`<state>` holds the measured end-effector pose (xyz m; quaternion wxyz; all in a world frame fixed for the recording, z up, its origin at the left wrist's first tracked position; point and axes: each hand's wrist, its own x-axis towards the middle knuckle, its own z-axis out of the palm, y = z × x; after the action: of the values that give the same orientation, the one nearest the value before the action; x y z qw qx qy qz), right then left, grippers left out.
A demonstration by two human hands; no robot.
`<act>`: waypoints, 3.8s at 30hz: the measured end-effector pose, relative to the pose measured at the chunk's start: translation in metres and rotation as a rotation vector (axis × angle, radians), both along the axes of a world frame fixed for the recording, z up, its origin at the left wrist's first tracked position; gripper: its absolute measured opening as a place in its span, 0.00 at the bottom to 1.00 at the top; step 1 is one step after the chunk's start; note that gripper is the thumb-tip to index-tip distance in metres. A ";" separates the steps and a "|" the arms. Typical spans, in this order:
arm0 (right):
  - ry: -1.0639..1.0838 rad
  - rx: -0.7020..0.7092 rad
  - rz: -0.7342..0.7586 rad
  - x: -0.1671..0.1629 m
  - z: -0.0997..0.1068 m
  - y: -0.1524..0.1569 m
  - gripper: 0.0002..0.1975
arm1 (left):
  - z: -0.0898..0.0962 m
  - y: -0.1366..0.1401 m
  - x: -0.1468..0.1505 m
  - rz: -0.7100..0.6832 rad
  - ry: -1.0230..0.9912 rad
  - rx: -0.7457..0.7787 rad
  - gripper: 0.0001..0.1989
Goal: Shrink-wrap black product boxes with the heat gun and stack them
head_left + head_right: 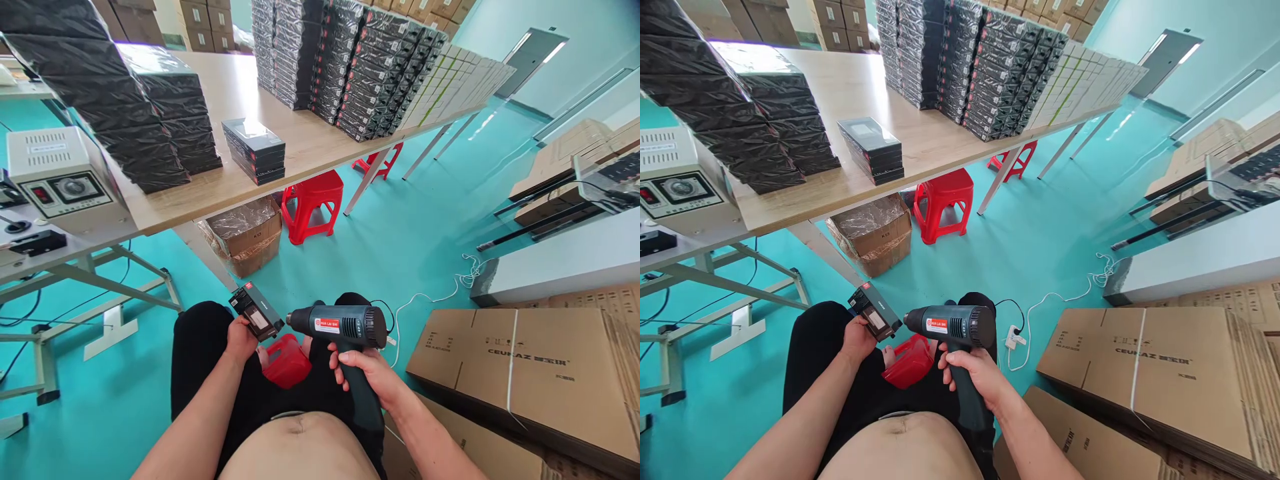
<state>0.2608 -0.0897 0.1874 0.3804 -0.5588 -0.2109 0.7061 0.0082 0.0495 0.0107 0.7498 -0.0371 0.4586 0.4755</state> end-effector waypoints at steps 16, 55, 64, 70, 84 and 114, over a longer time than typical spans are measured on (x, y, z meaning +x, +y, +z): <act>-0.049 0.085 0.108 -0.005 -0.007 -0.018 0.15 | 0.003 0.000 0.002 0.046 0.008 -0.052 0.17; 0.028 0.062 -0.054 0.001 0.018 0.021 0.14 | -0.005 -0.015 0.013 -0.397 0.168 -0.075 0.03; -0.018 -0.026 0.243 0.011 0.014 -0.022 0.15 | -0.009 -0.003 0.007 -0.045 0.206 -0.017 0.06; -0.013 -0.063 0.164 0.011 0.017 -0.027 0.15 | -0.008 -0.001 0.007 -0.002 0.171 -0.017 0.07; -0.107 -0.012 0.005 0.007 0.003 -0.017 0.15 | -0.007 -0.005 0.008 -0.118 0.293 0.130 0.10; -0.113 -0.002 0.069 0.024 0.015 0.002 0.18 | 0.008 -0.012 0.013 -0.372 0.535 0.526 0.16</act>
<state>0.2852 -0.0876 0.2022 0.3428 -0.5904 -0.2505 0.6864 0.0214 0.0379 0.0190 0.6614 0.3639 0.4991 0.4255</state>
